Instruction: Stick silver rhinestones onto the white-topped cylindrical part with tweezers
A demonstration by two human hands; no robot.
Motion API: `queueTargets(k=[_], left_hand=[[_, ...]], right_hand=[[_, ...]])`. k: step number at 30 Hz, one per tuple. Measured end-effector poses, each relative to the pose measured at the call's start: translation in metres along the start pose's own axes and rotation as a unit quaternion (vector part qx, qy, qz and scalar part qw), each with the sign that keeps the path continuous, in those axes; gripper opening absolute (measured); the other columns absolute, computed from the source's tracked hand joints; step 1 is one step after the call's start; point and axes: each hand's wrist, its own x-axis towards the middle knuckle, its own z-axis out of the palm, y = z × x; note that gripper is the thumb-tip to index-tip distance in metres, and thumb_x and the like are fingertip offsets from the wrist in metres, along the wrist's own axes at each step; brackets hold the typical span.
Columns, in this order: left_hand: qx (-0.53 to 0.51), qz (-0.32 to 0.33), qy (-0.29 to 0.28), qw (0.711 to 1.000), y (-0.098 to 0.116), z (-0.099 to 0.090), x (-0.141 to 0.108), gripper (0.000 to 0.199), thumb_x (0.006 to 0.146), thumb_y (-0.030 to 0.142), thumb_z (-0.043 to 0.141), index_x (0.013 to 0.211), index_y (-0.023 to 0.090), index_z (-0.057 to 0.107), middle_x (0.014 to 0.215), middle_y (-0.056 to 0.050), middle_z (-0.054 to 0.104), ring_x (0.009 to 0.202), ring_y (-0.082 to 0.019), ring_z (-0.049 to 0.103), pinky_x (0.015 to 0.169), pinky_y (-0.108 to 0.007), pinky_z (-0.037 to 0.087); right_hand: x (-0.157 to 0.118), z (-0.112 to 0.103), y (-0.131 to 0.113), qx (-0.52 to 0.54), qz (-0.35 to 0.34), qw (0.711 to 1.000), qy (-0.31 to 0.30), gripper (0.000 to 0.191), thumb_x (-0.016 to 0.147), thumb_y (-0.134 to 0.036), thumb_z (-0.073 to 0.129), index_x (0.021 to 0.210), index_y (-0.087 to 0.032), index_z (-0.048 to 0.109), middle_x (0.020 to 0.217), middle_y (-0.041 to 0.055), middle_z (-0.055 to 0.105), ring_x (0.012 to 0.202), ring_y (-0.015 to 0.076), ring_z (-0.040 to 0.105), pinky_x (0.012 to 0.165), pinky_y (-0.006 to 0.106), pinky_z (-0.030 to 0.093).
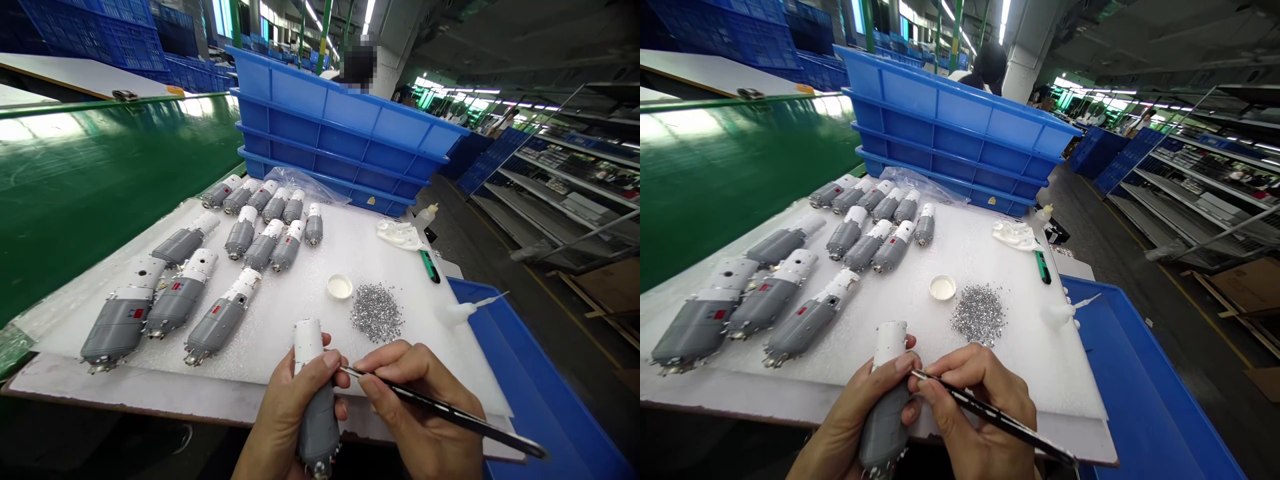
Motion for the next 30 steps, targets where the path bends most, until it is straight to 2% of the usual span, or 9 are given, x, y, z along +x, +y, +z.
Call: queueTargets(k=[5,10,14,17,20,22,24,27,30], left_hand=[[0.015,-0.016,-0.003,1.0,0.001,-0.003,0.001,0.046,0.076,0.032,0.083,0.113,0.017,0.059,0.067,0.001,0.066,0.051,-0.009,0.053,0.049,-0.017,0.045],[0.029,0.005,-0.01,1.0,0.0,-0.003,-0.001,0.046,0.078,0.036,0.082,0.114,0.017,0.061,0.072,0.0,0.067,0.055,-0.009,0.056,0.053,-0.017,0.047],[0.019,0.032,-0.046,0.998,-0.001,-0.006,-0.001,0.035,0.079,0.042,0.079,0.098,0.016,0.067,0.077,-0.001,0.067,0.055,-0.01,0.057,0.058,-0.021,0.051],[0.003,0.023,-0.079,0.997,-0.001,-0.01,0.0,0.037,0.085,0.05,0.069,0.101,0.016,0.068,0.081,-0.004,0.069,0.053,-0.01,0.055,0.058,-0.023,0.05],[0.043,0.021,-0.094,0.994,-0.001,-0.013,-0.001,0.041,0.09,0.054,0.061,0.101,0.015,0.066,0.078,-0.004,0.068,0.05,-0.009,0.054,0.054,-0.021,0.043],[0.087,0.044,-0.089,0.991,0.0,-0.013,-0.003,0.042,0.09,0.056,0.059,0.101,0.016,0.064,0.077,-0.003,0.067,0.05,-0.009,0.054,0.053,-0.02,0.04],[0.116,0.075,-0.077,0.987,0.0,-0.012,-0.004,0.041,0.09,0.056,0.059,0.101,0.017,0.062,0.078,-0.002,0.067,0.052,-0.01,0.055,0.054,-0.02,0.04],[0.131,0.095,-0.07,0.984,0.0,-0.011,-0.006,0.037,0.09,0.053,0.059,0.097,0.016,0.059,0.076,-0.002,0.067,0.056,-0.011,0.057,0.058,-0.021,0.043],[0.135,0.097,-0.073,0.983,0.0,-0.012,-0.005,0.036,0.091,0.052,0.059,0.095,0.016,0.059,0.077,-0.002,0.066,0.058,-0.011,0.056,0.06,-0.02,0.042]], right_hand=[[-0.001,-0.005,0.002,0.015,0.026,0.999,-0.038,0.017,0.086,-0.006,0.068,0.082,-0.021,0.062,0.082,-0.0005,0.075,0.067,0.0118,0.075,0.059,0.015,0.061],[-0.004,-0.005,0.009,0.054,0.069,0.996,-0.034,0.016,0.091,-0.011,0.066,0.08,-0.02,0.059,0.08,-0.0009,0.072,0.048,0.0056,0.06,0.045,0.014,0.051],[-0.004,-0.005,0.016,0.146,0.13,0.98,-0.024,0.016,0.093,-0.02,0.066,0.079,-0.02,0.059,0.078,-0.0012,0.066,0.043,0.0041,0.05,0.039,0.015,0.043],[0.0,-0.009,0.022,0.177,0.195,0.964,-0.04,0.017,0.093,-0.026,0.068,0.079,-0.02,0.059,0.08,-0.0019,0.063,0.045,0.0035,0.048,0.039,0.016,0.04],[0.019,-0.014,0.026,0.109,0.212,0.97,-0.051,0.026,0.09,-0.033,0.072,0.074,-0.02,0.056,0.074,-0.0029,0.06,0.047,0.005,0.048,0.042,0.018,0.039],[0.04,-0.016,0.029,0.007,0.187,0.98,-0.072,0.029,0.089,-0.037,0.071,0.071,-0.02,0.055,0.066,-0.0037,0.057,0.049,0.0076,0.047,0.044,0.021,0.039],[0.062,-0.014,0.033,-0.089,0.172,0.976,-0.099,0.029,0.087,-0.039,0.069,0.07,-0.021,0.055,0.058,-0.0048,0.052,0.049,0.0092,0.044,0.045,0.023,0.036],[0.088,-0.009,0.039,-0.163,0.163,0.965,-0.128,0.025,0.083,-0.032,0.07,0.067,-0.02,0.054,0.055,-0.0052,0.05,0.051,0.0106,0.043,0.047,0.025,0.031],[0.101,-0.001,0.043,-0.228,0.145,0.949,-0.16,0.025,0.081,-0.024,0.068,0.065,-0.021,0.05,0.055,-0.0054,0.049,0.053,0.0116,0.043,0.051,0.026,0.029]])
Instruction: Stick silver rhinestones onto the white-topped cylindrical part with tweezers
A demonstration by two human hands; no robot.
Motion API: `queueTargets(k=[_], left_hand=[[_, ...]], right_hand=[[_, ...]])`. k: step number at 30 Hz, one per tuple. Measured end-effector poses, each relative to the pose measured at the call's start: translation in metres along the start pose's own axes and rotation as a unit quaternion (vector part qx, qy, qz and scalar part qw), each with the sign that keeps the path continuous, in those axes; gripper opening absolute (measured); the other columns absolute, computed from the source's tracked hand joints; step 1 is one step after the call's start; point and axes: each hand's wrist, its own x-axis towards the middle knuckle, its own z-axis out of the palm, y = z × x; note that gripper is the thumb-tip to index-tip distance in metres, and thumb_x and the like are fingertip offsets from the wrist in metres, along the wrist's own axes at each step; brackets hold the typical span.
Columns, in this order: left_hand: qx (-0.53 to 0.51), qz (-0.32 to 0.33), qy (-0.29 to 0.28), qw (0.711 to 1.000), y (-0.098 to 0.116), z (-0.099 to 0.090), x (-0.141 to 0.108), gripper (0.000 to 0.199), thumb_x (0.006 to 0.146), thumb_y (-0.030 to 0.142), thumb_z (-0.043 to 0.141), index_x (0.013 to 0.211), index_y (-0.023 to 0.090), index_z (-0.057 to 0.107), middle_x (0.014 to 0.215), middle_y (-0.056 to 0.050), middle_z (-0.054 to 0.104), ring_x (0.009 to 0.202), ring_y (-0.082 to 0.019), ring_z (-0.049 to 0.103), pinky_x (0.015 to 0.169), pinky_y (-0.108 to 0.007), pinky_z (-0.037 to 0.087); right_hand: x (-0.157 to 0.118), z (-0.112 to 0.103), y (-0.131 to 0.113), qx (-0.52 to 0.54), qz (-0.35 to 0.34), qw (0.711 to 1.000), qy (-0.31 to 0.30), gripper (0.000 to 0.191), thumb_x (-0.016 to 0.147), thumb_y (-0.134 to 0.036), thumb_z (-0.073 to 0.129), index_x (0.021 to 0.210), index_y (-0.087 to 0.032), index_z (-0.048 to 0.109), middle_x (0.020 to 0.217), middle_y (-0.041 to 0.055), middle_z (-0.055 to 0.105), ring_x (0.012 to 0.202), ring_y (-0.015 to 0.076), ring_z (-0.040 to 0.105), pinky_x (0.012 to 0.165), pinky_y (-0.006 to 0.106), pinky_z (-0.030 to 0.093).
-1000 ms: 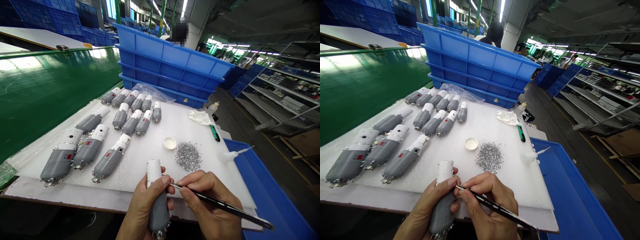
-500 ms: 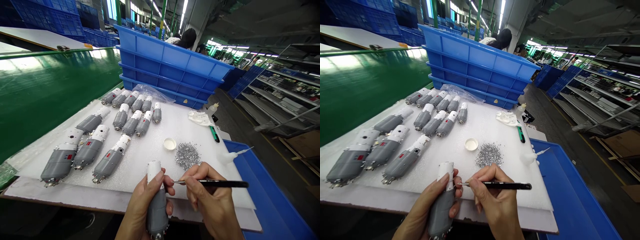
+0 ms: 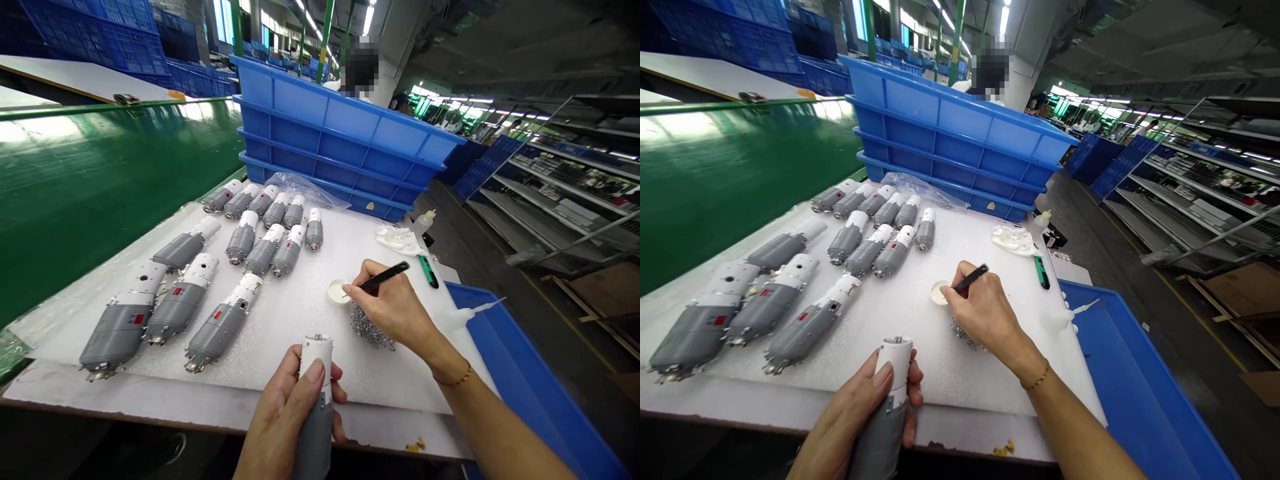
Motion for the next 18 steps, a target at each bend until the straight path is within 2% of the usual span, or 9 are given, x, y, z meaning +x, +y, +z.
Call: queueTargets(k=[5,11,15,18], left_hand=[[0.003,-0.005,-0.008,1.0,-0.001,-0.004,0.001,0.037,0.091,0.053,0.057,0.097,0.016,0.059,0.076,-0.001,0.065,0.056,-0.01,0.055,0.057,-0.02,0.039],[-0.001,-0.014,-0.013,1.0,-0.001,-0.006,0.001,0.038,0.091,0.054,0.057,0.095,0.017,0.061,0.072,-0.001,0.064,0.057,-0.01,0.054,0.058,-0.021,0.039],[-0.019,-0.017,-0.037,0.999,-0.002,-0.01,0.006,0.048,0.081,0.063,0.068,0.094,0.018,0.06,0.066,0.002,0.063,0.051,-0.009,0.054,0.053,-0.019,0.038],[-0.032,-0.027,-0.064,0.997,-0.003,-0.012,0.009,0.049,0.076,0.062,0.074,0.092,0.019,0.059,0.061,0.004,0.063,0.044,-0.008,0.054,0.048,-0.018,0.036]], right_hand=[[0.008,0.007,-0.004,-0.08,-0.022,0.996,-0.03,0.027,0.082,-0.017,0.063,0.062,-0.021,0.044,0.052,-0.0071,0.041,0.051,0.0112,0.036,0.051,0.028,0.024],[0.012,0.007,-0.005,-0.112,-0.04,0.992,-0.045,0.028,0.081,-0.014,0.062,0.062,-0.022,0.043,0.051,-0.0069,0.041,0.05,0.0113,0.035,0.051,0.028,0.025],[0.007,-0.001,-0.011,-0.094,-0.044,0.994,-0.03,0.027,0.083,-0.02,0.064,0.063,-0.021,0.047,0.051,-0.0067,0.044,0.049,0.0108,0.038,0.049,0.027,0.027],[0.001,-0.007,-0.012,-0.067,-0.057,0.996,0.011,0.023,0.087,-0.026,0.065,0.069,-0.021,0.052,0.059,-0.0046,0.053,0.054,0.0117,0.046,0.051,0.026,0.032]])
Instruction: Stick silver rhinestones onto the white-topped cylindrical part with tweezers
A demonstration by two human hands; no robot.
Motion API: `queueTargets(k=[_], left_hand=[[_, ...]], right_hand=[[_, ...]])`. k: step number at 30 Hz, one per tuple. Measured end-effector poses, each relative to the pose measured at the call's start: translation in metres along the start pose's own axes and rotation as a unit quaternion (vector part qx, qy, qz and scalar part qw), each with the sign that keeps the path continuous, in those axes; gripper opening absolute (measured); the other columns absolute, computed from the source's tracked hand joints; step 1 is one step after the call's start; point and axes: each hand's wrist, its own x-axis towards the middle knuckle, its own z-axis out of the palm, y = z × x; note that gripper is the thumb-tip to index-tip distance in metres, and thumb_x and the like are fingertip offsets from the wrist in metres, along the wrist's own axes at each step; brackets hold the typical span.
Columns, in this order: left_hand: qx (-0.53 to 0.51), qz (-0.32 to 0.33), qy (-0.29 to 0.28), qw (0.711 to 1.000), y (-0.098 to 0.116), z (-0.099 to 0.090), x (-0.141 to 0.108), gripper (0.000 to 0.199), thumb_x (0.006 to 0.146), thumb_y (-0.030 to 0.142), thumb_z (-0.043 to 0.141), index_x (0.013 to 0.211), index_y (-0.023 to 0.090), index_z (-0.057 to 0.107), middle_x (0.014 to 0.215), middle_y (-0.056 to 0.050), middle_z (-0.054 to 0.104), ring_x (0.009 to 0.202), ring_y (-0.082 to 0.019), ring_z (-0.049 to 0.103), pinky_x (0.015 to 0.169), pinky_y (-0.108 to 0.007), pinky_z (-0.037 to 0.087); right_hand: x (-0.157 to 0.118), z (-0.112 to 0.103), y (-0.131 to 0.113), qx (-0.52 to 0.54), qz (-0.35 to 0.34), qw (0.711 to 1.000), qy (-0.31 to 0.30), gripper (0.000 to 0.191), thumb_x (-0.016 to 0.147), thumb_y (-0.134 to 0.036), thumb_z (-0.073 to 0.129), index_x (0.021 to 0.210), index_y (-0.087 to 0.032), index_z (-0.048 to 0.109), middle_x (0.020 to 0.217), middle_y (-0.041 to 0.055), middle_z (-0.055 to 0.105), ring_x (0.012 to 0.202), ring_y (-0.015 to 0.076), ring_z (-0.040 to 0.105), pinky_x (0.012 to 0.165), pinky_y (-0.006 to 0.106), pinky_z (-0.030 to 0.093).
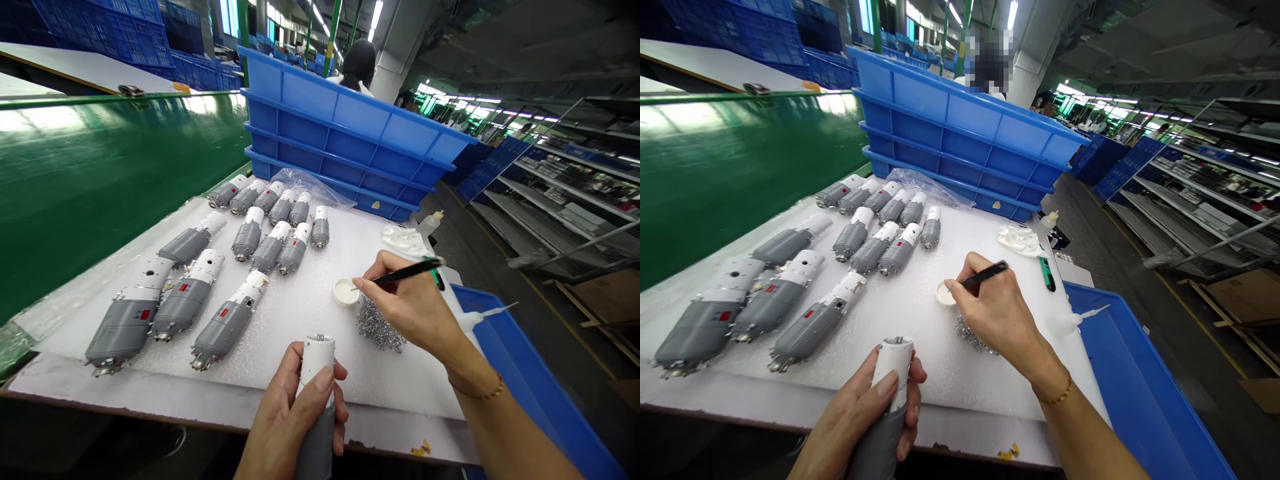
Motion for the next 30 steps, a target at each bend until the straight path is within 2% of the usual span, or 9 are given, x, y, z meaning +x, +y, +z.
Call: queueTargets(k=[3,6,9,12,15,18,20,30], left_hand=[[0.004,0.019,0.014,1.0,-0.001,0.001,-0.001,0.042,0.083,0.058,0.069,0.095,0.018,0.062,0.068,0.001,0.065,0.051,-0.009,0.057,0.053,-0.019,0.04],[0.018,0.032,0.04,0.999,0.0,0.002,-0.003,0.046,0.086,0.059,0.065,0.104,0.017,0.066,0.074,-0.002,0.069,0.057,-0.011,0.059,0.058,-0.02,0.044],[0.063,0.033,0.074,0.995,0.001,0.002,-0.004,0.047,0.088,0.06,0.062,0.114,0.021,0.067,0.079,-0.001,0.07,0.059,-0.012,0.06,0.057,-0.02,0.043],[0.122,0.058,0.105,0.985,0.004,0.006,-0.007,0.043,0.089,0.061,0.059,0.111,0.025,0.067,0.077,0.001,0.069,0.068,-0.015,0.061,0.065,-0.021,0.047],[0.146,0.096,0.099,0.98,0.006,0.012,-0.01,0.034,0.09,0.057,0.061,0.104,0.027,0.064,0.074,0.003,0.067,0.072,-0.016,0.06,0.071,-0.022,0.05],[0.159,0.107,0.089,0.978,0.006,0.016,-0.011,0.029,0.091,0.054,0.061,0.098,0.026,0.06,0.075,0.004,0.065,0.073,-0.015,0.059,0.071,-0.022,0.048],[0.171,0.106,0.091,0.975,0.006,0.017,-0.011,0.029,0.092,0.055,0.059,0.096,0.026,0.057,0.075,0.005,0.063,0.073,-0.015,0.058,0.07,-0.023,0.047],[0.231,0.162,0.114,0.952,0.0,0.016,-0.009,0.023,0.096,0.05,0.054,0.093,0.028,0.053,0.08,0.005,0.059,0.073,-0.015,0.052,0.07,-0.028,0.041]], right_hand=[[-0.007,0.0,0.002,0.015,-0.02,0.999,0.032,0.022,0.087,-0.023,0.065,0.068,-0.02,0.053,0.059,-0.0044,0.054,0.055,0.0114,0.045,0.052,0.027,0.033],[-0.023,0.0,-0.002,0.039,-0.034,0.997,0.063,0.022,0.088,-0.021,0.066,0.069,-0.02,0.054,0.061,-0.0038,0.057,0.056,0.0111,0.048,0.052,0.026,0.036],[-0.05,0.002,-0.014,0.137,-0.053,0.98,0.132,0.021,0.089,-0.021,0.067,0.072,-0.021,0.055,0.071,-0.0029,0.062,0.063,0.0105,0.056,0.054,0.023,0.042],[-0.077,0.009,-0.028,0.238,-0.062,0.955,0.166,0.021,0.089,-0.015,0.067,0.073,-0.021,0.055,0.073,-0.0039,0.063,0.058,0.0078,0.056,0.048,0.019,0.04],[-0.093,0.023,-0.037,0.261,-0.041,0.942,0.209,0.02,0.089,-0.013,0.067,0.074,-0.021,0.056,0.075,-0.0035,0.067,0.057,0.0071,0.057,0.049,0.019,0.042],[-0.099,0.034,-0.04,0.271,-0.01,0.927,0.259,0.021,0.088,-0.016,0.069,0.072,-0.022,0.057,0.073,-0.003,0.067,0.061,0.0088,0.061,0.054,0.019,0.047],[-0.101,0.038,-0.041,0.271,0.0,0.923,0.272,0.021,0.087,-0.017,0.07,0.071,-0.022,0.057,0.071,-0.0031,0.066,0.06,0.0089,0.061,0.054,0.02,0.047],[-0.103,0.041,-0.044,0.258,0.004,0.92,0.294,0.023,0.086,-0.019,0.071,0.07,-0.022,0.056,0.071,-0.0028,0.067,0.057,0.0083,0.058,0.05,0.02,0.044]])
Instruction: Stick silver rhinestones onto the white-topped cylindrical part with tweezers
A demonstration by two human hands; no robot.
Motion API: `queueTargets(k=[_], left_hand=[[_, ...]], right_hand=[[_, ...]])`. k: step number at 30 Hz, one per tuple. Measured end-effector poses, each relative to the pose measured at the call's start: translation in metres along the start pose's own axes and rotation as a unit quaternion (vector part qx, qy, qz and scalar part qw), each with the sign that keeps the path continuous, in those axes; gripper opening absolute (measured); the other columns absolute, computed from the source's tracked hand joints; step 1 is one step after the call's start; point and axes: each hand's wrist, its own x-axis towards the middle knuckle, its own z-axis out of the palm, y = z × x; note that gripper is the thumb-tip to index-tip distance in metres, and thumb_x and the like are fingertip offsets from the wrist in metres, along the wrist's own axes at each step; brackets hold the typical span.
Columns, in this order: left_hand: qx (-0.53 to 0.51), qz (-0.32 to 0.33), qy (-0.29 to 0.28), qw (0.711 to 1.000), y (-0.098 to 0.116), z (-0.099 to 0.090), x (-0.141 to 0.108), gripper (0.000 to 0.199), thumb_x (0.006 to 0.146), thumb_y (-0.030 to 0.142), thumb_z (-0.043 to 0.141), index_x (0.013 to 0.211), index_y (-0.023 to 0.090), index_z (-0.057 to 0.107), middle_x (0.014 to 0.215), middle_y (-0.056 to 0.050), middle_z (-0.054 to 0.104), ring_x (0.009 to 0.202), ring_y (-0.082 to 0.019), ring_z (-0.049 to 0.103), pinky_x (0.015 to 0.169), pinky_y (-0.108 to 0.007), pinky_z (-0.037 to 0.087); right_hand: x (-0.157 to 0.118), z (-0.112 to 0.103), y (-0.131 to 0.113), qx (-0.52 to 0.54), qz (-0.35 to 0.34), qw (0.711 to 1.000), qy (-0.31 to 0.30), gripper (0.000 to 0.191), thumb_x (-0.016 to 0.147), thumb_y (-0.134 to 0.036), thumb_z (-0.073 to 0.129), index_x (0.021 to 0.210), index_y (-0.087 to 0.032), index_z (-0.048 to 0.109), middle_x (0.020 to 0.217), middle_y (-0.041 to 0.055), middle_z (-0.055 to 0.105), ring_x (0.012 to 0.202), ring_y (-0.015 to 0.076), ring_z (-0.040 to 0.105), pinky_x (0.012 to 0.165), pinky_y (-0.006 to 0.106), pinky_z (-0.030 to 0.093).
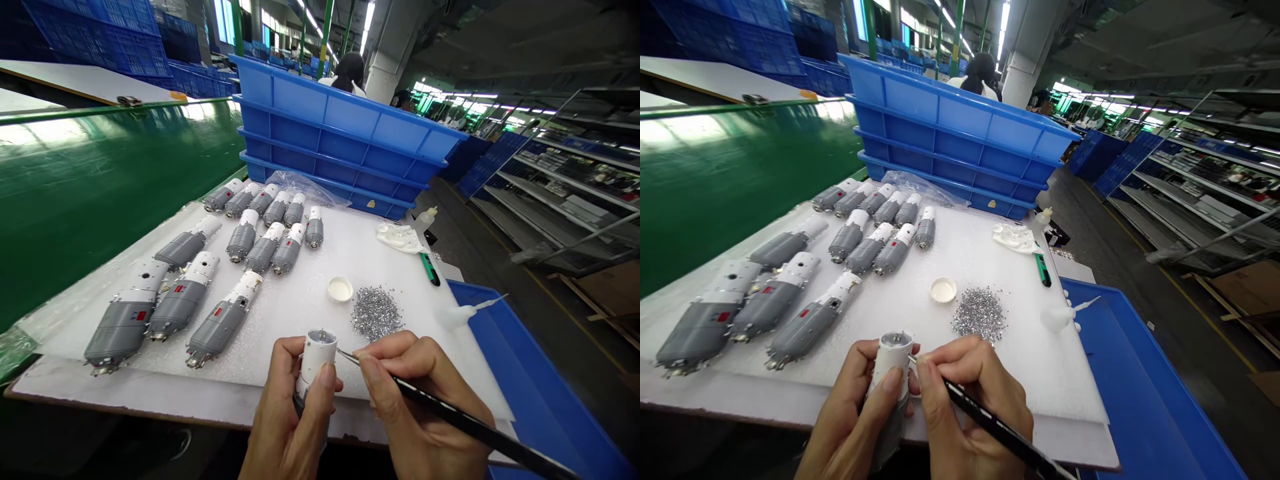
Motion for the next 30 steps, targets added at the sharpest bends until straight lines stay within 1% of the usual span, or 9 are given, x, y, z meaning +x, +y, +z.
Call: queueTargets(k=[5,9,12,14,17,20,23,27,30], left_hand=[[0.023,0.036,0.03,0.999,-0.002,0.002,0.0,0.018,0.097,0.046,0.055,0.097,0.027,0.053,0.084,0.004,0.06,0.074,-0.016,0.052,0.07,-0.03,0.04],[0.022,0.033,0.047,0.998,-0.003,0.002,0.0,0.02,0.095,0.046,0.059,0.098,0.027,0.055,0.083,0.004,0.06,0.068,-0.016,0.049,0.069,-0.031,0.039],[0.018,0.04,0.058,0.997,-0.003,0.003,0.0,0.019,0.094,0.045,0.06,0.096,0.026,0.056,0.083,0.003,0.061,0.067,-0.016,0.05,0.068,-0.032,0.038],[0.02,0.041,0.058,0.997,-0.002,0.002,0.0,0.019,0.094,0.045,0.06,0.095,0.026,0.057,0.081,0.003,0.061,0.066,-0.016,0.05,0.066,-0.032,0.038],[0.003,0.025,0.041,0.999,-0.001,0.001,0.001,0.024,0.094,0.049,0.06,0.09,0.026,0.058,0.077,0.002,0.059,0.069,-0.016,0.052,0.066,-0.031,0.039],[-0.014,0.016,0.029,0.999,-0.002,0.0,0.002,0.03,0.092,0.054,0.06,0.087,0.025,0.059,0.075,0.002,0.057,0.07,-0.017,0.053,0.066,-0.031,0.04],[-0.014,0.019,0.027,0.999,-0.003,-0.001,0.002,0.029,0.093,0.053,0.06,0.087,0.024,0.06,0.076,0.002,0.058,0.071,-0.016,0.054,0.066,-0.031,0.041],[-0.016,0.017,0.02,1.0,-0.003,0.0,0.002,0.028,0.093,0.052,0.059,0.087,0.025,0.059,0.077,0.002,0.058,0.074,-0.016,0.055,0.067,-0.03,0.04],[-0.01,0.013,0.02,1.0,-0.002,0.0,0.002,0.026,0.094,0.05,0.059,0.087,0.025,0.057,0.078,0.002,0.06,0.077,-0.017,0.057,0.072,-0.03,0.042]], right_hand=[[0.001,0.0,0.001,-0.009,0.001,1.0,-0.002,0.022,0.087,-0.019,0.071,0.07,-0.022,0.056,0.07,-0.0029,0.066,0.05,0.0072,0.053,0.044,0.02,0.039],[0.002,0.0,0.002,-0.003,0.0,1.0,-0.007,0.022,0.087,-0.017,0.071,0.07,-0.022,0.057,0.07,-0.002,0.066,0.049,0.0081,0.053,0.043,0.021,0.04],[0.001,-0.001,0.003,0.004,-0.005,1.0,-0.011,0.021,0.086,-0.017,0.071,0.071,-0.022,0.058,0.071,-0.0018,0.066,0.05,0.0079,0.053,0.044,0.021,0.041],[0.002,-0.003,0.003,0.021,0.006,1.0,-0.013,0.021,0.086,-0.017,0.071,0.071,-0.022,0.057,0.07,-0.0022,0.065,0.049,0.0073,0.052,0.045,0.02,0.041],[0.006,-0.007,0.006,0.102,0.072,0.991,-0.046,0.023,0.088,-0.019,0.07,0.071,-0.021,0.055,0.071,-0.0024,0.063,0.044,0.0057,0.047,0.039,0.018,0.038],[0.013,-0.01,0.01,0.206,0.149,0.963,-0.092,0.023,0.091,-0.022,0.068,0.073,-0.021,0.054,0.071,-0.0032,0.059,0.042,0.0044,0.045,0.036,0.016,0.037],[0.016,-0.012,0.014,0.247,0.179,0.947,-0.096,0.024,0.091,-0.023,0.068,0.072,-0.02,0.054,0.069,-0.0042,0.055,0.042,0.0033,0.045,0.037,0.014,0.037],[0.013,-0.014,0.016,0.234,0.176,0.95,-0.103,0.022,0.092,-0.021,0.067,0.075,-0.02,0.054,0.074,-0.0034,0.058,0.043,0.0032,0.046,0.038,0.015,0.038],[0.008,-0.013,0.013,0.16,0.12,0.976,-0.087,0.023,0.092,-0.02,0.067,0.074,-0.02,0.053,0.074,-0.0025,0.061,0.043,0.0045,0.047,0.039,0.018,0.038]])
